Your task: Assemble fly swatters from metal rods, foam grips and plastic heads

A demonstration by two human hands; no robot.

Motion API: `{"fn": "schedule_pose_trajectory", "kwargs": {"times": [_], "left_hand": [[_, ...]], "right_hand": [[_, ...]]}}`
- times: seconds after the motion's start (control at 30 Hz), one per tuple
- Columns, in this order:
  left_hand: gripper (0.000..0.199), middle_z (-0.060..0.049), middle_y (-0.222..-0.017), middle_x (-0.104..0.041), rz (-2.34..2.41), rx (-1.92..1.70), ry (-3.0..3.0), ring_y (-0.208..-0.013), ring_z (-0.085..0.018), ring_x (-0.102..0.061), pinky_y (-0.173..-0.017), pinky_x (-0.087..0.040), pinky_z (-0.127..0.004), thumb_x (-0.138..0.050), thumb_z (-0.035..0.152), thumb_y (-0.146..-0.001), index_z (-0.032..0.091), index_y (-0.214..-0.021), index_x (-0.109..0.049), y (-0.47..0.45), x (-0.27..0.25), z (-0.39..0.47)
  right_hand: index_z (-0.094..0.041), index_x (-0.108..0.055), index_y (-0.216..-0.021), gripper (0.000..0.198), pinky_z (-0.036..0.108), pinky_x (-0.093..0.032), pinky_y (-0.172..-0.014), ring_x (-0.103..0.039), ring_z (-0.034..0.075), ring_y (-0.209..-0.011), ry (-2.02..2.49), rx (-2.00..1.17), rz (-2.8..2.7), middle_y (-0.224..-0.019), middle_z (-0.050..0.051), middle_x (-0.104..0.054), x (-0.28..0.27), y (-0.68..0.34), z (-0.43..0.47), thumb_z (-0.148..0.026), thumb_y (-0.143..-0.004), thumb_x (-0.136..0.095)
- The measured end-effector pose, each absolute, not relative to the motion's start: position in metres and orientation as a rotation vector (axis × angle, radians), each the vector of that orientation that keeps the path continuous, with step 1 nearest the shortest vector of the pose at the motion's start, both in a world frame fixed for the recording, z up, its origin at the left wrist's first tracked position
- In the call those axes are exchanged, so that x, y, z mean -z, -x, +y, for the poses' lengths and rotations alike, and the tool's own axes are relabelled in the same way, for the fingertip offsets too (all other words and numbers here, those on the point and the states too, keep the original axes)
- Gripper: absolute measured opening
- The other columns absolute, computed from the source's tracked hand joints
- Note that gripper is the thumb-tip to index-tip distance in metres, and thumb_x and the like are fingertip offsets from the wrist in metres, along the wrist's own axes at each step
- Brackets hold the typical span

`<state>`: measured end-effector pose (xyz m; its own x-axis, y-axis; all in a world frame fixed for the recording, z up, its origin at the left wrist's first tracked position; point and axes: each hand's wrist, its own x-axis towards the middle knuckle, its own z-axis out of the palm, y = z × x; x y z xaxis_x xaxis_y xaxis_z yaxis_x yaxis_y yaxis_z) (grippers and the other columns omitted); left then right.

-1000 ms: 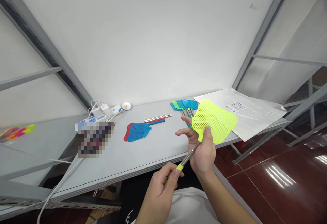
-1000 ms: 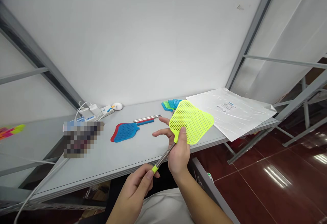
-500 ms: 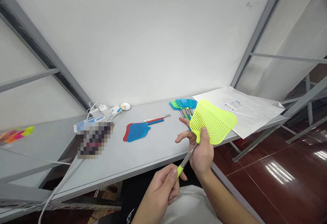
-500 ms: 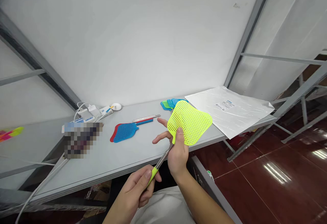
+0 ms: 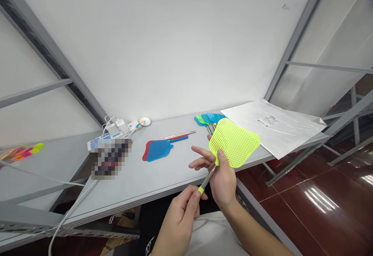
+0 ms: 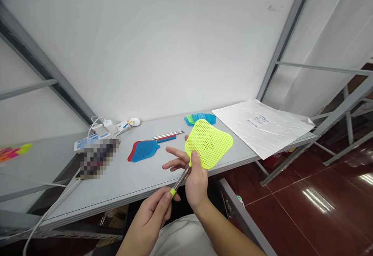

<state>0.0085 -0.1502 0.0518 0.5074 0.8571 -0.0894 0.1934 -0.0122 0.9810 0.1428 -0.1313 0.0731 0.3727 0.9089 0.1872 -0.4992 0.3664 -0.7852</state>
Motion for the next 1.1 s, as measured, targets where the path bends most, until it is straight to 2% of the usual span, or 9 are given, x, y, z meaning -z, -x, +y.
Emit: {"fn": "schedule_pose_trajectory", "kwargs": {"times": [0.23, 0.4, 0.5, 0.63, 0.73, 0.8, 0.87, 1.0, 1.1], "left_hand": [[0.046, 0.005, -0.058, -0.036, 1.034, -0.717, -1.665, -0.055, -0.013, -0.034, -0.054, -0.025, -0.026, -0.038, 0.055, -0.098, 0.017, -0.091, -0.063, -0.005, -0.062, -0.159], [0.045, 0.004, -0.058, -0.037, 1.034, -0.700, -1.682, -0.055, -0.014, -0.034, -0.054, -0.027, -0.026, -0.038, 0.054, -0.099, 0.018, -0.096, -0.066, 0.002, -0.066, -0.156], [0.039, 0.002, -0.065, -0.047, 1.054, -0.654, -1.716, -0.062, -0.015, -0.042, -0.059, -0.033, -0.025, -0.042, 0.051, -0.099, 0.021, -0.104, -0.067, 0.018, -0.072, -0.152], [0.040, -0.002, -0.073, -0.058, 1.107, -0.709, -1.578, -0.067, -0.017, -0.049, -0.060, -0.039, -0.026, -0.057, 0.048, -0.092, 0.024, -0.124, -0.063, 0.058, -0.084, -0.155], [0.053, -0.006, -0.080, -0.065, 0.935, -0.877, -1.406, -0.057, -0.015, -0.049, -0.054, -0.041, -0.027, -0.063, 0.051, -0.086, 0.024, -0.132, -0.060, 0.089, -0.084, -0.159], [0.057, -0.010, -0.084, -0.069, 0.614, -0.973, -1.384, -0.054, -0.017, -0.055, -0.053, -0.046, -0.031, -0.066, 0.056, -0.080, 0.025, -0.127, -0.064, 0.098, -0.079, -0.158], [0.054, -0.008, -0.079, -0.068, 0.378, -1.049, -1.341, -0.054, -0.019, -0.058, -0.051, -0.048, -0.032, -0.069, 0.058, -0.077, 0.027, -0.122, -0.067, 0.092, -0.074, -0.156], [0.028, -0.003, -0.064, -0.063, 0.643, -1.238, -1.240, -0.062, -0.017, -0.059, -0.061, -0.049, -0.029, -0.071, 0.040, -0.085, 0.021, -0.106, -0.071, 0.044, -0.069, -0.154], [0.026, -0.003, -0.065, -0.065, 0.791, -1.294, -1.218, -0.061, -0.016, -0.059, -0.061, -0.049, -0.028, -0.074, 0.039, -0.082, 0.017, -0.096, -0.074, 0.008, -0.068, -0.159]], "right_hand": [[-0.020, -0.026, -0.152, 0.056, 0.040, -0.052, -0.072, -0.073, 0.028, -0.092, 0.646, -1.076, -0.694, -0.106, 0.012, -0.076, -0.077, -0.136, -0.138, -0.047, -0.103, -0.028], [-0.022, -0.035, -0.148, 0.055, 0.038, -0.052, -0.074, -0.072, 0.026, -0.095, 0.659, -1.113, -0.771, -0.112, 0.012, -0.074, -0.074, -0.138, -0.138, -0.051, -0.103, -0.025], [-0.024, -0.054, -0.135, 0.054, 0.036, -0.051, -0.076, -0.072, 0.022, -0.092, 0.707, -1.163, -0.921, -0.114, 0.009, -0.073, -0.071, -0.143, -0.138, -0.053, -0.103, -0.023], [-0.022, -0.071, -0.103, 0.037, 0.030, -0.049, -0.074, -0.064, 0.015, -0.073, 0.823, -1.191, -1.210, -0.083, 0.002, -0.069, -0.071, -0.154, -0.142, -0.049, -0.099, -0.045], [-0.022, -0.068, -0.085, 0.022, 0.027, -0.045, -0.065, -0.054, 0.012, -0.064, 0.902, -1.126, -1.254, -0.067, -0.003, -0.055, -0.071, -0.157, -0.147, -0.042, -0.092, -0.062], [-0.022, -0.063, -0.077, 0.024, 0.027, -0.044, -0.065, -0.052, 0.012, -0.064, 0.887, -1.105, -1.214, -0.066, -0.003, -0.052, -0.069, -0.153, -0.149, -0.041, -0.091, -0.063], [-0.021, -0.060, -0.074, 0.028, 0.028, -0.044, -0.066, -0.051, 0.013, -0.062, 0.836, -1.130, -1.157, -0.065, -0.003, -0.051, -0.066, -0.143, -0.151, -0.042, -0.093, -0.060], [-0.021, -0.053, -0.070, 0.033, 0.028, -0.042, -0.066, -0.047, 0.012, -0.061, 0.787, -1.175, -1.112, -0.063, -0.004, -0.047, -0.063, -0.122, -0.155, -0.044, -0.095, -0.055], [-0.022, -0.047, -0.066, 0.039, 0.028, -0.042, -0.064, -0.046, 0.012, -0.060, 0.734, -1.226, -1.168, -0.063, -0.003, -0.046, -0.066, -0.113, -0.160, -0.045, -0.097, -0.048]]}}
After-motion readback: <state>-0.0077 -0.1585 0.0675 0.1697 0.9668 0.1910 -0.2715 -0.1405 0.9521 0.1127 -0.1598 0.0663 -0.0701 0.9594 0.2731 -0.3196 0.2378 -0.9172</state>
